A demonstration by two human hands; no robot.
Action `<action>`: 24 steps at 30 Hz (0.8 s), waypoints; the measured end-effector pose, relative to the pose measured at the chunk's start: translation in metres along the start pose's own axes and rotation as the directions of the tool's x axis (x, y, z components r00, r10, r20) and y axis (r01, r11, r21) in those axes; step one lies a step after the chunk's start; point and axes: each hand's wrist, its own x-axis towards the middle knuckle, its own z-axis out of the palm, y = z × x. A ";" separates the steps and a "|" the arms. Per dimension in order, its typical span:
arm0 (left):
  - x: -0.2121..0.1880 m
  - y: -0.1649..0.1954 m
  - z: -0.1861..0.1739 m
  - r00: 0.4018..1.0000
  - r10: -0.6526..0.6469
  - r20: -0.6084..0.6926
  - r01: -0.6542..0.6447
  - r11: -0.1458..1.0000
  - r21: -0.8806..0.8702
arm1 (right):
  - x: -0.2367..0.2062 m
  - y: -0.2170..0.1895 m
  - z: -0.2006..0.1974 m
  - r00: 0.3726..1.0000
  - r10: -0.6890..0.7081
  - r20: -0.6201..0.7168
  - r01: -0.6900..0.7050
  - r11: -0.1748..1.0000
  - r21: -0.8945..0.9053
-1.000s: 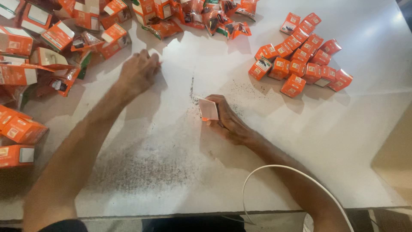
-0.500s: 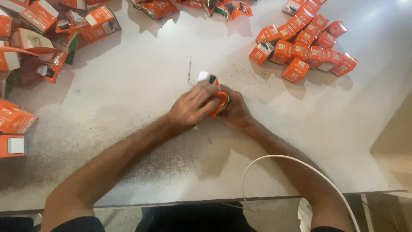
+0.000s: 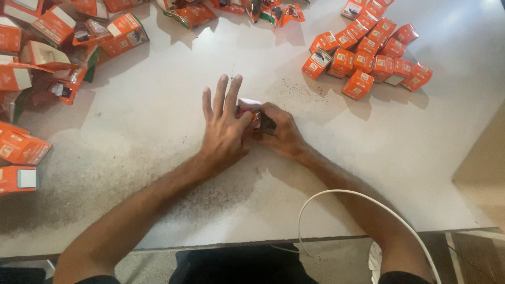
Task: The person folds flat orange cardboard boxes into closed boxes by hand, pressing the flaps and creases to shape each one, and places each finished box onto a growing pile on the table. They repeatedly take the next flat box from a large pile of unfolded boxes and packaged items on the left side of the table.
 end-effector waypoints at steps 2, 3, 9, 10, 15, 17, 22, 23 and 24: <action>0.000 0.000 0.000 0.996 -0.092 -0.005 0.091 0.991 -0.100 | 0.000 -0.001 0.002 1.000 0.015 -0.005 -0.015 0.999 -0.030; 0.000 -0.004 0.000 0.987 -0.156 -0.024 0.147 0.964 -0.221 | 0.000 -0.001 0.005 0.999 0.028 -0.016 -0.029 0.999 -0.039; 0.001 -0.025 0.009 0.748 -0.533 0.396 0.654 0.492 -0.575 | 0.003 -0.001 0.004 0.999 0.037 -0.026 -0.039 0.997 -0.069; 0.002 -0.030 0.012 0.739 -0.496 0.456 0.668 0.451 -0.592 | 0.001 0.000 0.005 0.999 0.041 -0.024 -0.043 0.998 -0.052; 0.009 -0.039 0.026 0.782 -0.425 0.456 0.619 0.613 -0.490 | -0.006 0.004 0.015 0.985 0.097 -0.140 -0.093 0.995 0.034; 0.010 -0.040 0.026 0.839 -0.356 0.411 0.543 0.592 -0.596 | -0.008 0.006 0.018 0.982 0.018 -0.186 -0.037 0.994 -0.101; 0.009 -0.038 0.014 0.656 -0.404 0.638 0.753 0.408 -0.516 | -0.008 0.001 0.012 0.960 -0.261 -0.100 0.204 0.900 -0.385; 0.011 -0.042 0.012 0.653 -0.356 0.668 0.756 0.349 -0.553 | -0.006 -0.002 0.010 0.969 -0.233 -0.077 0.189 0.909 -0.371; 0.012 -0.047 0.010 0.649 -0.305 0.697 0.761 0.282 -0.585 | -0.006 -0.004 0.007 0.978 -0.201 -0.050 0.170 0.918 -0.358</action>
